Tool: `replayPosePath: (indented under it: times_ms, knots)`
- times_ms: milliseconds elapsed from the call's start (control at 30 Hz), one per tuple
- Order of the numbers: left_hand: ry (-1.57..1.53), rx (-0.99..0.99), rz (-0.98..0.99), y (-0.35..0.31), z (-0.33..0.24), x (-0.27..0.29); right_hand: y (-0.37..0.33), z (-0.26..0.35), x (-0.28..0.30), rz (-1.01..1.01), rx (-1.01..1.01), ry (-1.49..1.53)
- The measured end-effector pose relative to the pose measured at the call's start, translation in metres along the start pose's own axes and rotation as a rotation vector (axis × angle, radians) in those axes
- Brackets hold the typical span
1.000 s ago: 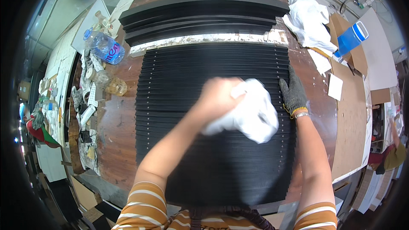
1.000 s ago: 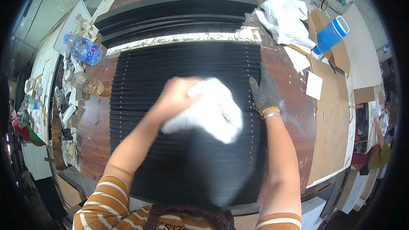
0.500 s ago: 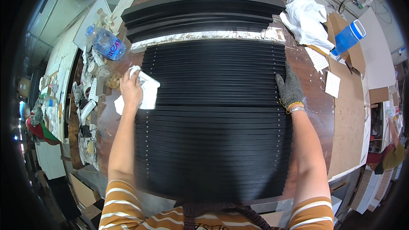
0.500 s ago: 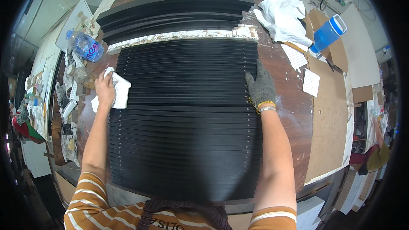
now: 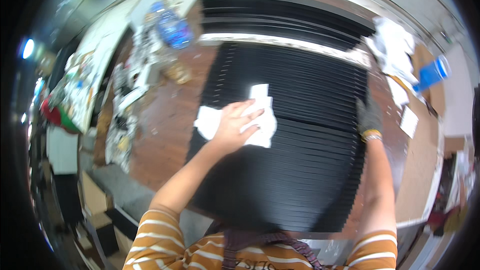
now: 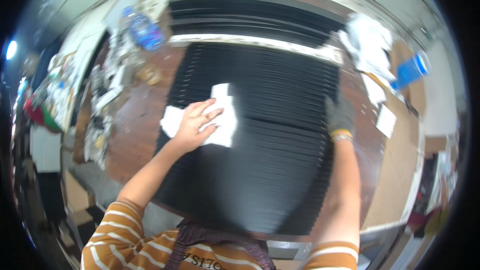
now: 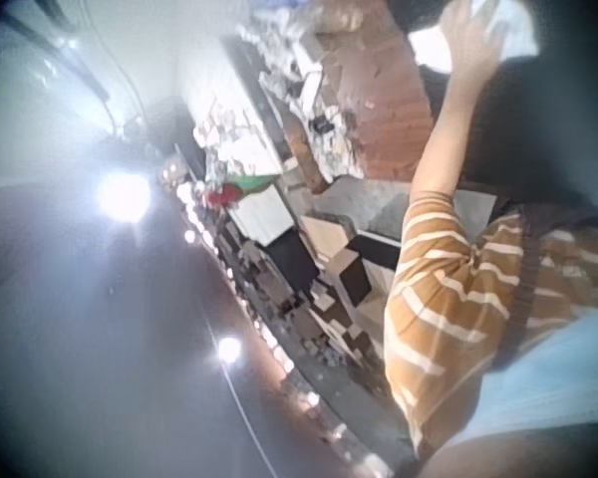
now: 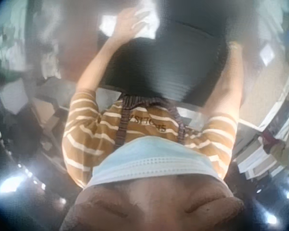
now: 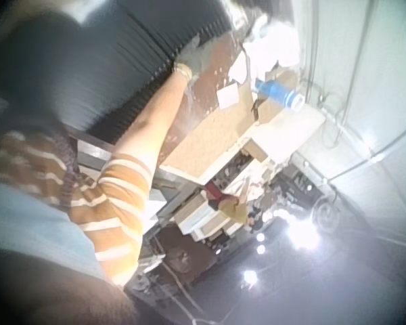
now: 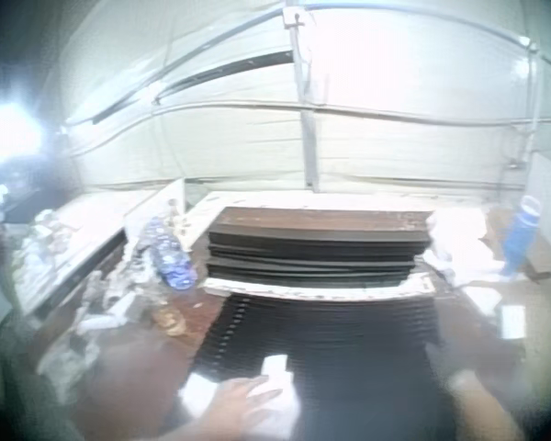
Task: The person wipes a stack of black slatted panels on a workbench using a sponge and a white cloth. They repeatedly rub the panels and wipe them down, occasionally adjusting their position on the table.
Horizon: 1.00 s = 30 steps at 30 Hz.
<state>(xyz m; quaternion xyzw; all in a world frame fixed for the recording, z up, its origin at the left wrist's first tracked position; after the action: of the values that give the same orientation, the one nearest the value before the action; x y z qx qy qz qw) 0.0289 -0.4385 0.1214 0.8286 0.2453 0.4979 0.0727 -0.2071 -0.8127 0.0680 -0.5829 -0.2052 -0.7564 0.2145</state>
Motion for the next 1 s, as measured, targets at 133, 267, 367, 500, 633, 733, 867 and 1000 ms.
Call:
replayPosePath:
  times_ms: [133, 267, 367, 500, 633, 733, 867, 1000]
  knots:
    - [0.104, 0.146, -0.259, -0.063, 0.036, 0.079, -0.001, 0.012, -0.003, -0.052, 0.110, -0.097]
    - [0.362, 0.485, -0.578, -0.169, 0.144, 0.185, -0.002, 0.000, -0.029, -0.063, 0.031, 0.061]
    - [0.628, 0.733, -0.698, -0.254, 0.210, 0.264, -0.001, -0.010, -0.036, -0.135, 0.030, 0.143]
    - [0.729, 1.275, -0.634, -0.368, 0.288, 0.314, 0.006, -0.018, -0.044, -0.126, 0.043, 0.125]
    - [0.556, 1.440, -0.400, -0.432, 0.343, 0.296, 0.004, -0.012, -0.040, -0.098, 0.060, 0.128]
    - [0.656, 1.377, -0.438, -0.430, 0.335, 0.298, -0.006, 0.000, -0.031, -0.106, 0.071, 0.282]
    - [0.540, 1.077, -0.941, -0.350, 0.259, 0.304, -0.016, 0.010, -0.020, -0.116, -0.034, 0.179]
    - [-0.139, 0.575, -0.606, -0.128, 0.201, 0.191, -0.020, 0.014, -0.011, -0.100, -0.142, 0.068]
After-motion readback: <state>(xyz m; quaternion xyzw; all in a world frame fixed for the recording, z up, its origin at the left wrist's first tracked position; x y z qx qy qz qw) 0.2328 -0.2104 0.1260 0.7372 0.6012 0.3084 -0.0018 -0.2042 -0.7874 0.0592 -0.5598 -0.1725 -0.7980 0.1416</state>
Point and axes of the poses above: each hand's wrist, its own y-axis towards the middle knuckle, its own x-axis out of the back of the hand, z = x × y, the point moved 10 cm from there along y, towards the middle knuckle, and after that the axes turned 1 degree about x, right-handed, at the moved point
